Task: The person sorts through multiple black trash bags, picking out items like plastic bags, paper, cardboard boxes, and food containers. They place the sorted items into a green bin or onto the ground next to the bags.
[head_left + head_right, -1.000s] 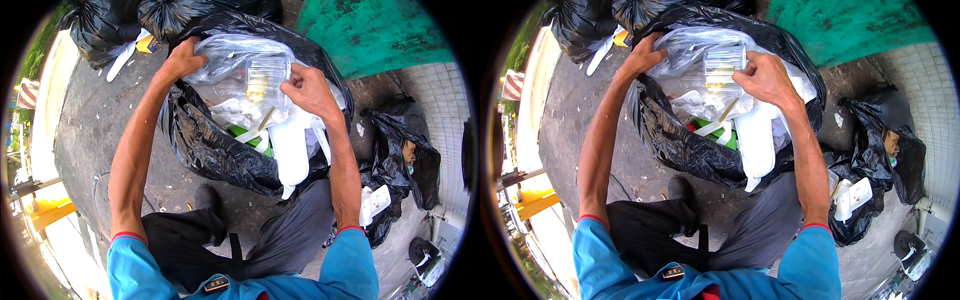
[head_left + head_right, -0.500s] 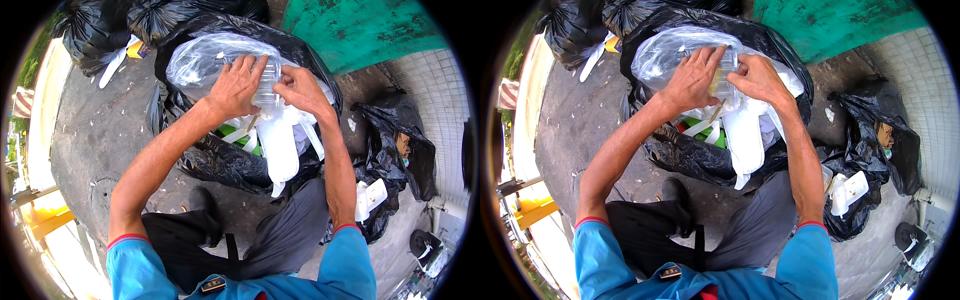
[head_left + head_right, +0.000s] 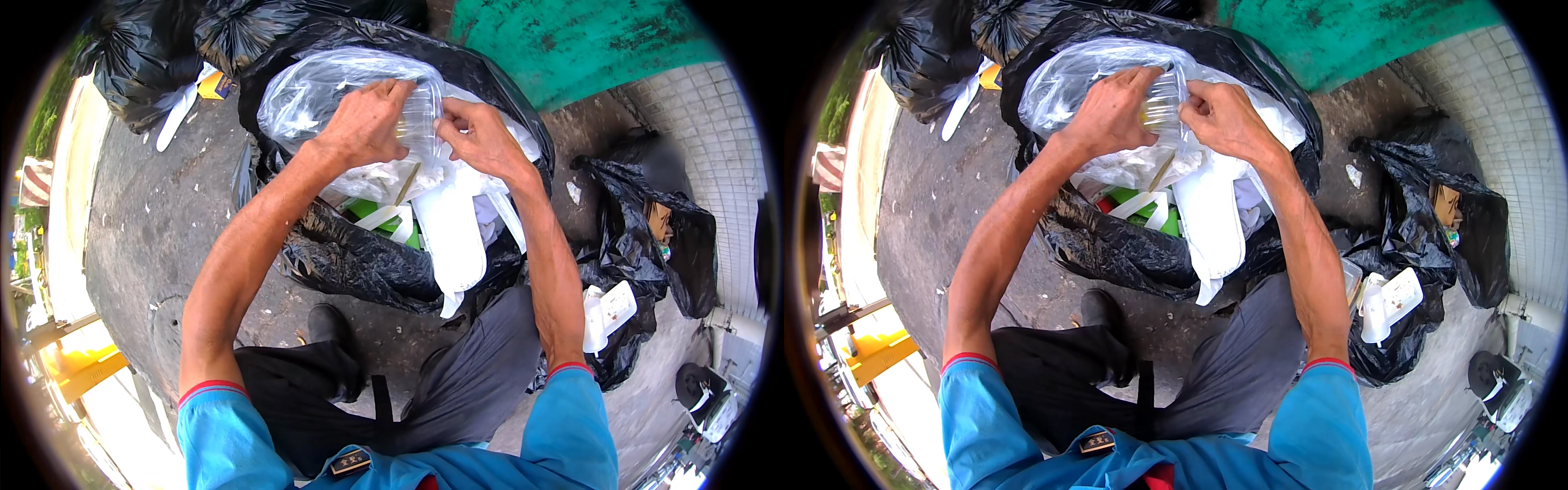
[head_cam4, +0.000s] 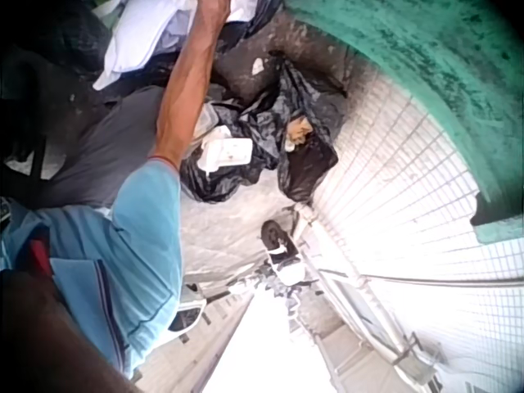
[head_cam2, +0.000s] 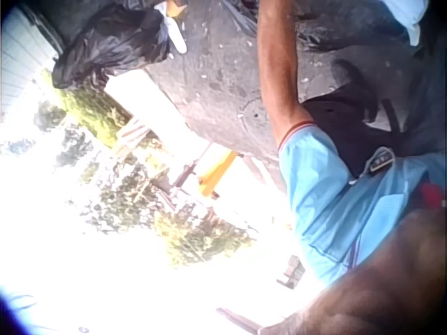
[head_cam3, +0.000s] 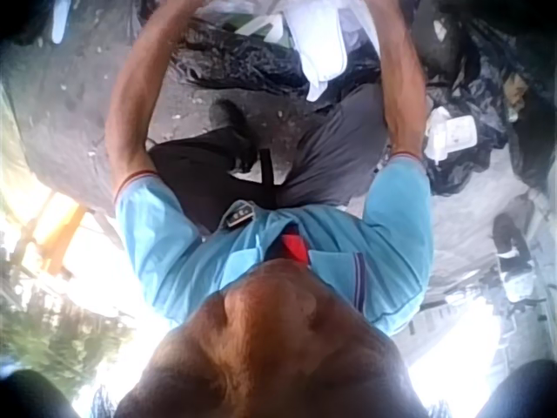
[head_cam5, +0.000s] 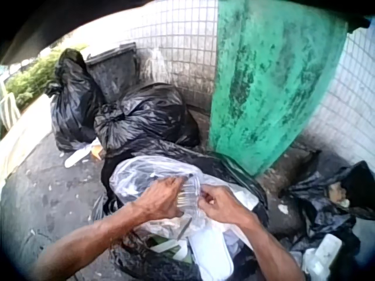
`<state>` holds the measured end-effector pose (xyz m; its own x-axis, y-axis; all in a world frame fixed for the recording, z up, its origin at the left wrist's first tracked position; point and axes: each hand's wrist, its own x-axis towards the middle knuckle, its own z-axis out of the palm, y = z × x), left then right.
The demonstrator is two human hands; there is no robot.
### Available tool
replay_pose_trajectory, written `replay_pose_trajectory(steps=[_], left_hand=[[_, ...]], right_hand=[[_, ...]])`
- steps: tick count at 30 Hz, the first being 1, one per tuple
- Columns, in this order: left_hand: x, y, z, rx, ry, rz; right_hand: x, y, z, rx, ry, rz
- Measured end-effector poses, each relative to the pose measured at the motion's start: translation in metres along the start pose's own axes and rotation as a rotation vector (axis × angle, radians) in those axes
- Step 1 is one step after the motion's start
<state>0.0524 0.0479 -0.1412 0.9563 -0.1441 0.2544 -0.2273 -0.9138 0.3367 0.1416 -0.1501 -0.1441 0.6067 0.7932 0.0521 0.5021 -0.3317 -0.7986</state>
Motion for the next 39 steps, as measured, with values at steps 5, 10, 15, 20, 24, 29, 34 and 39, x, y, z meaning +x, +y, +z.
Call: replay_pose_trajectory(steps=[5, 10, 15, 20, 24, 29, 34, 39], left_hand=[[0.005, -0.001, -0.020, -0.069, -0.051, -0.059], [0.003, -0.002, -0.050, -0.176, 0.136, 0.002], [-0.014, -0.049, -0.069, 0.235, 0.178, -0.263], [-0.030, -0.066, -0.053, 0.184, 0.035, -0.383], [-0.004, -0.052, -0.073, -0.253, 0.116, -0.454], [0.012, 0.000, -0.078, -0.659, 0.214, -0.343], [0.005, 0.007, -0.055, -0.689, -0.194, -0.326], [-0.008, 0.016, -0.022, -0.680, -0.295, -0.167]], right_hand=[[0.012, -0.004, 0.009, 0.079, 0.241, -0.093], [0.019, 0.014, -0.022, -0.096, 0.411, -0.012], [0.016, 0.043, -0.030, -0.017, 0.502, 0.125], [0.017, 0.041, -0.030, 0.022, 0.660, 0.128], [0.014, 0.022, -0.028, -0.142, 0.781, 0.014], [0.013, 0.001, -0.021, -0.108, 0.760, -0.015], [0.007, 0.022, -0.025, -0.016, 0.493, 0.095], [0.003, -0.004, -0.020, -0.165, 0.399, 0.173]])
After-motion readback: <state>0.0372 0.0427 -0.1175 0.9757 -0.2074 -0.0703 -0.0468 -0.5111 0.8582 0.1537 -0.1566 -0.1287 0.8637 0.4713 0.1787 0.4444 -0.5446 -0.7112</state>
